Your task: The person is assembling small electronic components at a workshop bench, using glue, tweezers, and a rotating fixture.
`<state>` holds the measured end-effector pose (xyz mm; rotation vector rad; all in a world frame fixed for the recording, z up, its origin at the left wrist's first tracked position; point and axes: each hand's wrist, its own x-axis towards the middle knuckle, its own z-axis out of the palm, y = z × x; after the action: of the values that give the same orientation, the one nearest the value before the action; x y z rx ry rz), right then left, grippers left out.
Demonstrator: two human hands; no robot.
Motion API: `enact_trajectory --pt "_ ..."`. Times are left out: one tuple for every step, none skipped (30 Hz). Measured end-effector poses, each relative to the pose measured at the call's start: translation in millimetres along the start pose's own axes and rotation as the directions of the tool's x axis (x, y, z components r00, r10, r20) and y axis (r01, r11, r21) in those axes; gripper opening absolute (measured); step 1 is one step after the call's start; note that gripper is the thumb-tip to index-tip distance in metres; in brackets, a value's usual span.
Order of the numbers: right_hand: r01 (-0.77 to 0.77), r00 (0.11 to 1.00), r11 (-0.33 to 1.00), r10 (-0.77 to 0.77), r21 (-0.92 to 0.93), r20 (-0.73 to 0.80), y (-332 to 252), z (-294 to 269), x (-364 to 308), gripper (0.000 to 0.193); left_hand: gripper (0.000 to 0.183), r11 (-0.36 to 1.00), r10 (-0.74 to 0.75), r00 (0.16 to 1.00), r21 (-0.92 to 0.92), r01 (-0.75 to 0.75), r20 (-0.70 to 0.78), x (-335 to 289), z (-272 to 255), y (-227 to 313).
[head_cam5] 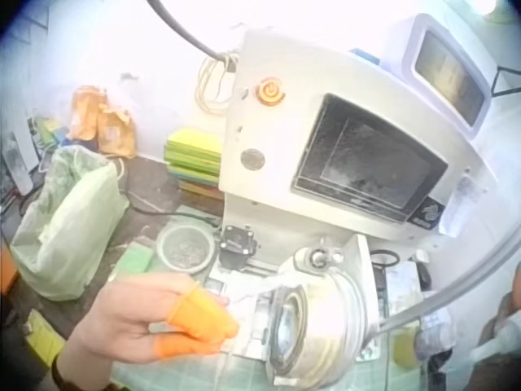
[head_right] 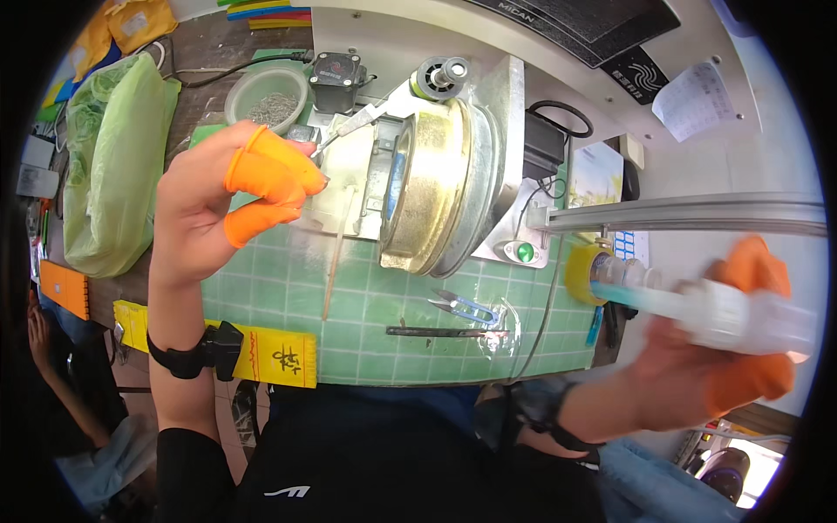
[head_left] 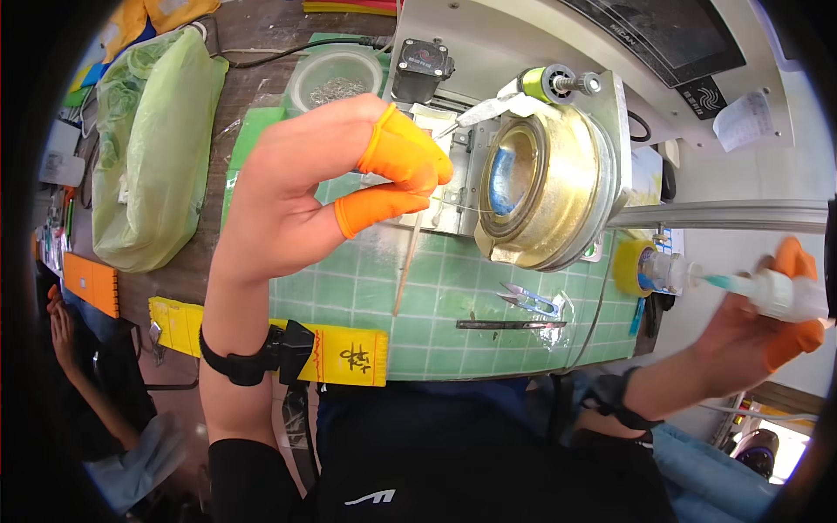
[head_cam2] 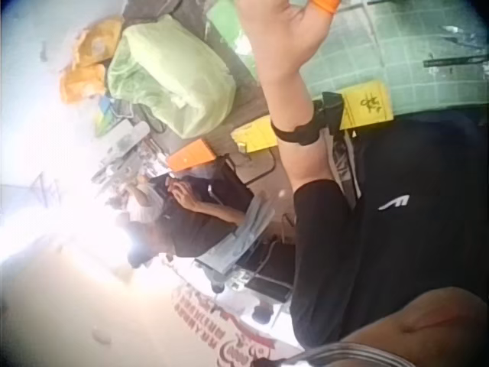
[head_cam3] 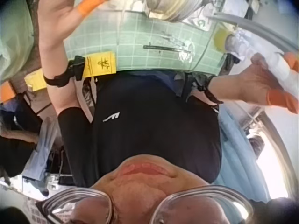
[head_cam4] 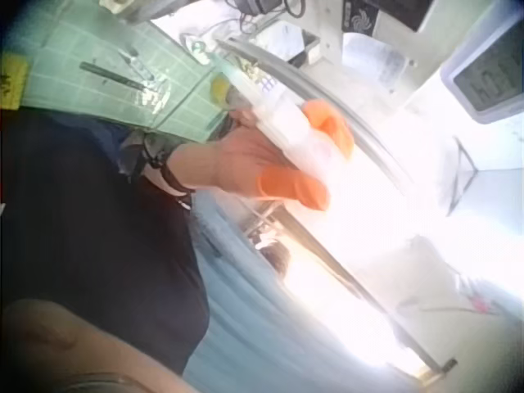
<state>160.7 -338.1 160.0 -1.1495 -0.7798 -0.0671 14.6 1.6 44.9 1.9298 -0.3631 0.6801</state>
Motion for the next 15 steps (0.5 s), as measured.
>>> enact_trajectory --pt "-0.005 1.000 1.000 0.005 -0.007 0.012 13.6 31.3 0.3 0.060 0.014 1.000 0.001 1.000 0.014 -0.001 -0.005 -2.8 -1.6 -1.0" --pt "-0.032 0.996 0.979 0.048 -0.203 0.072 22.3 55.7 1.6 0.064 0.015 1.000 0.002 1.000 0.031 -0.002 -0.007 -3.4 -2.9 -0.4" --pt "-0.047 0.987 0.921 0.102 -0.386 0.125 31.0 75.4 2.3 0.069 0.015 0.999 -0.007 1.000 0.032 0.008 -0.017 -5.0 -4.3 0.4" --pt "-0.044 0.973 0.829 0.162 -0.558 0.164 38.5 89.8 2.9 0.076 0.016 0.999 0.003 1.000 0.043 -0.002 -0.016 -4.2 -4.3 1.4" --pt "-0.044 0.971 0.828 0.166 -0.559 0.169 49.2 101.2 2.5 0.076 0.017 0.998 0.015 1.000 0.055 -0.014 -0.013 -2.6 -3.6 1.4" --pt "-0.007 0.993 0.854 0.065 -0.521 0.094 60.3 109.5 1.4 0.075 0.017 0.999 0.011 1.000 0.053 -0.010 -0.019 -1.0 -2.2 0.5" --pt "0.034 0.999 0.877 -0.029 -0.479 0.018 68.6 114.3 0.4 0.074 0.017 0.999 0.024 0.999 0.039 -0.023 -0.021 -2.0 -2.1 -0.5" --pt "0.031 0.999 0.879 -0.021 -0.475 0.027 71.8 114.4 0.5 0.074 0.018 0.999 0.038 0.999 0.025 -0.037 -0.023 -3.0 -2.1 -1.4" --pt "0.058 0.995 0.836 -0.002 -0.546 0.103 73.4 113.3 0.4 0.072 0.018 0.999 0.030 0.999 0.027 -0.029 -0.032 -3.9 -2.4 -1.6" --pt "0.091 0.984 0.785 0.022 -0.613 0.174 73.8 111.2 -1.1 0.070 0.018 0.999 0.036 0.999 0.028 -0.035 -0.035 -3.7 -1.7 -1.3" --pt "0.011 1.000 0.855 0.003 -0.519 0.027 77.9 109.4 -12.5 0.069 0.019 0.999 0.042 0.998 0.029 -0.041 -0.038 -3.9 -1.4 -1.3" --pt "0.010 0.999 0.855 0.008 -0.519 0.033 78.4 108.8 -11.5 0.069 0.019 0.999 0.037 0.998 0.029 -0.036 -0.044 -4.0 -2.0 -2.3" --pt "0.025 0.998 0.848 0.011 -0.530 0.065 77.3 109.3 -9.7 0.069 0.019 0.998 0.050 0.998 0.027 -0.049 -0.030 -3.9 -2.6 -3.7" --pt "0.042 0.995 0.840 0.013 -0.540 0.097 76.8 109.5 -8.5 0.069 0.020 0.998 0.064 0.998 0.026 -0.063 -0.015 -4.0 -2.7 -5.1" --pt "0.040 0.995 0.840 0.018 -0.541 0.100 78.3 111.0 -8.0 0.069 0.020 0.998 0.060 0.998 0.024 -0.059 -0.019 -4.2 -2.0 -6.2"
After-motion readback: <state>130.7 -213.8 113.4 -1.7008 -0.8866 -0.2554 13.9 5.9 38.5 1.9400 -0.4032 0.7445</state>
